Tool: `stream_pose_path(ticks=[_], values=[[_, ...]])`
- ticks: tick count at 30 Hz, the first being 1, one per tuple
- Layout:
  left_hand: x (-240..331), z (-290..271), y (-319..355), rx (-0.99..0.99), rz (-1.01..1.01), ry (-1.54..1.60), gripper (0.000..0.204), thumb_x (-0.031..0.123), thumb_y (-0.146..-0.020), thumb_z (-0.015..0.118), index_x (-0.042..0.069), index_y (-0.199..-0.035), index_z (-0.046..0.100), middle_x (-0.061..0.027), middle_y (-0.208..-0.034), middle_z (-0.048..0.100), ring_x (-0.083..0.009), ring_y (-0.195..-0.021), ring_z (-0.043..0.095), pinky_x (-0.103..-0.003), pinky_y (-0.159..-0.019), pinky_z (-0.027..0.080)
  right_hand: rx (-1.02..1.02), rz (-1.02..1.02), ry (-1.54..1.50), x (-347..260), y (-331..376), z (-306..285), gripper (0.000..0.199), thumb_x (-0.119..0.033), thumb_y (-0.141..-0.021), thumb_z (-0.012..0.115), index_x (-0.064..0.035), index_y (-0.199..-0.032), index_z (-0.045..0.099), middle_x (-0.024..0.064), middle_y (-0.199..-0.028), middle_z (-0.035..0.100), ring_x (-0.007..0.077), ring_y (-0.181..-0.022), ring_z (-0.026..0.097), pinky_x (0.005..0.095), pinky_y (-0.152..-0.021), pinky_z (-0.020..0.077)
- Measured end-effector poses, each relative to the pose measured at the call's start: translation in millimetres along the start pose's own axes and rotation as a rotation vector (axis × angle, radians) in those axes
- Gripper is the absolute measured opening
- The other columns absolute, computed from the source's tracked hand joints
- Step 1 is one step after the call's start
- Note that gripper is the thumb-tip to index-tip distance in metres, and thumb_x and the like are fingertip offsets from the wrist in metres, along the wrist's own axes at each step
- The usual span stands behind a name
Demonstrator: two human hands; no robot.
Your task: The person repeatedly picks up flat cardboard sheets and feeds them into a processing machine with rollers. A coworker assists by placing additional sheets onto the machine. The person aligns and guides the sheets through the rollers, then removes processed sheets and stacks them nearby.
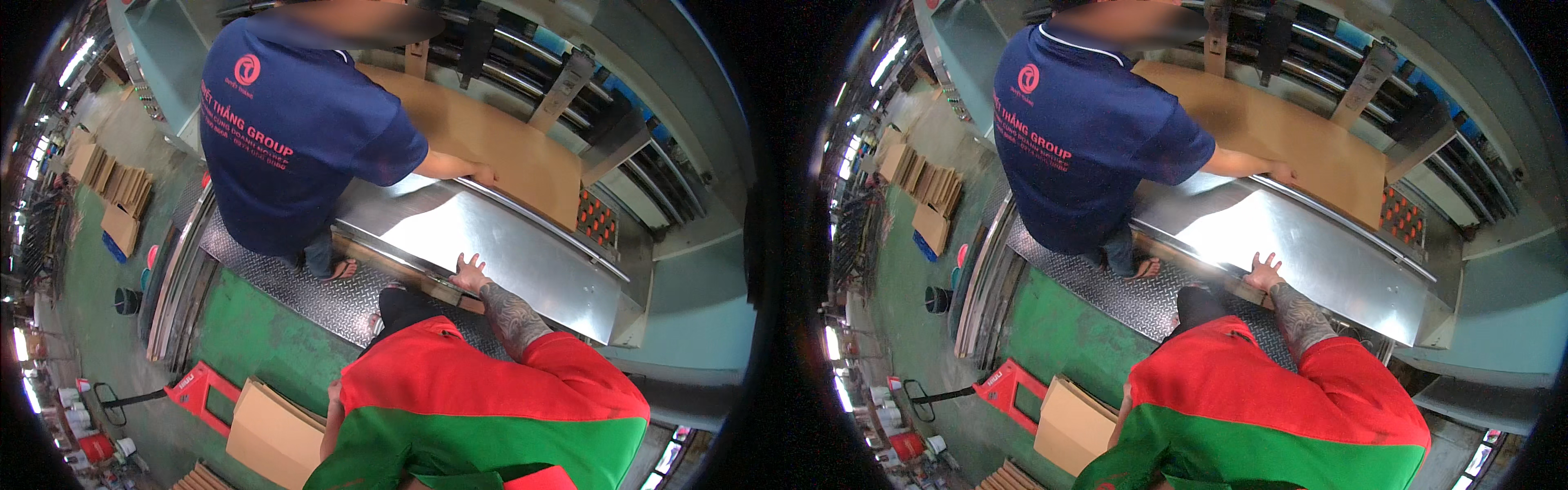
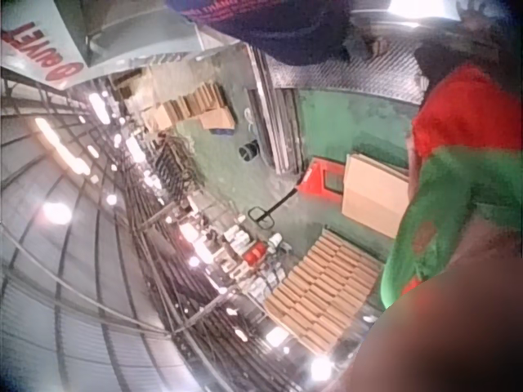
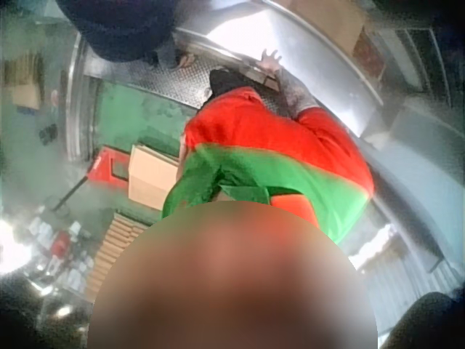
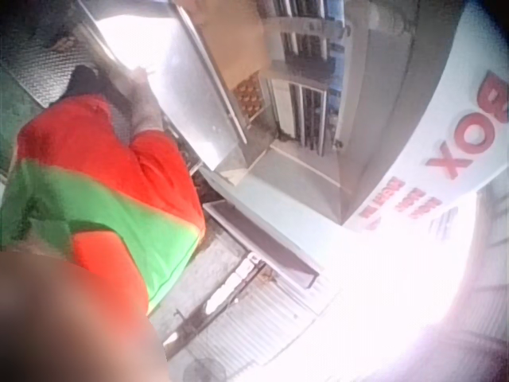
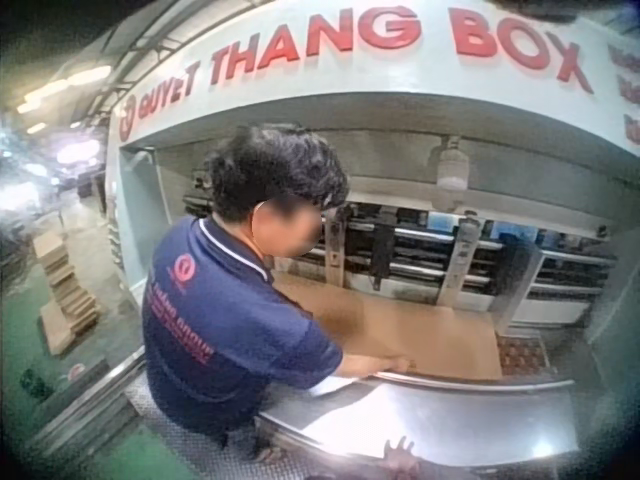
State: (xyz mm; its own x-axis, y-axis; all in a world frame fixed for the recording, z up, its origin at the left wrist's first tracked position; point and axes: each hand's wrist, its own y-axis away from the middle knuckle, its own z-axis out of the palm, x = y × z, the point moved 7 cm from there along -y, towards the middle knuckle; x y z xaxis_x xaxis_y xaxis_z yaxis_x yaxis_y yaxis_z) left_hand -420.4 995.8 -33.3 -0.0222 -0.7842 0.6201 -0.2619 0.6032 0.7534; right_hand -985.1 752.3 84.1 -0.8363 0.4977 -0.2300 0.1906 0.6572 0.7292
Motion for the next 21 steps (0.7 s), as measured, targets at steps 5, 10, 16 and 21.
stream_pose_path(ticks=[5,10,16,21], values=[[0.7,0.0,-11.6,0.029,-0.021,-0.121,0.04,0.032,-0.098,0.07,-0.004,-0.115,0.073,-0.0122,-0.105,0.077,-0.0208,-0.094,0.07,-0.039,-0.085,0.058,-0.008,0.04,-0.002,-0.5,-2.6,-0.1,0.115,-0.049,-0.083,0.065,-0.0009,-0.167,0.003,0.0512,-0.16,-0.003,0.0626,-0.152,-0.012,0.067,-0.124,0.0005],[12.7,6.7,-18.0,-0.004,-0.004,-0.157,0.04,0.032,-0.098,0.07,-0.003,-0.115,0.073,-0.0128,-0.105,0.077,-0.0214,-0.095,0.071,-0.039,-0.085,0.058,-0.025,0.047,-0.029,-1.4,2.5,-7.4,0.117,-0.051,-0.082,0.067,-0.0014,-0.167,0.002,0.0512,-0.16,-0.006,0.0621,-0.152,-0.013,0.0663,-0.125,0.0],[41.7,6.9,-14.8,-0.032,0.001,-0.206,0.04,0.033,-0.097,0.07,-0.003,-0.115,0.074,-0.0134,-0.105,0.077,-0.0222,-0.096,0.071,-0.039,-0.086,0.057,-0.031,0.048,-0.051,-1.1,-3.0,-13.6,0.116,-0.049,-0.083,0.067,-0.0007,-0.166,0.003,0.0519,-0.159,-0.004,0.0601,-0.153,-0.015,0.0665,-0.125,-0.0007],[38.4,6.0,-17.6,-0.051,0.026,-0.226,0.04,0.033,-0.097,0.07,-0.003,-0.115,0.074,-0.014,-0.106,0.077,-0.0229,-0.096,0.071,-0.039,-0.086,0.057,-0.02,0.04,-0.054,4.8,-4.0,8.0,0.117,-0.049,-0.082,0.067,-0.0043,-0.167,0.002,0.0501,-0.16,-0.008,0.0655,-0.15,-0.011,0.0679,-0.124,0.0043]])
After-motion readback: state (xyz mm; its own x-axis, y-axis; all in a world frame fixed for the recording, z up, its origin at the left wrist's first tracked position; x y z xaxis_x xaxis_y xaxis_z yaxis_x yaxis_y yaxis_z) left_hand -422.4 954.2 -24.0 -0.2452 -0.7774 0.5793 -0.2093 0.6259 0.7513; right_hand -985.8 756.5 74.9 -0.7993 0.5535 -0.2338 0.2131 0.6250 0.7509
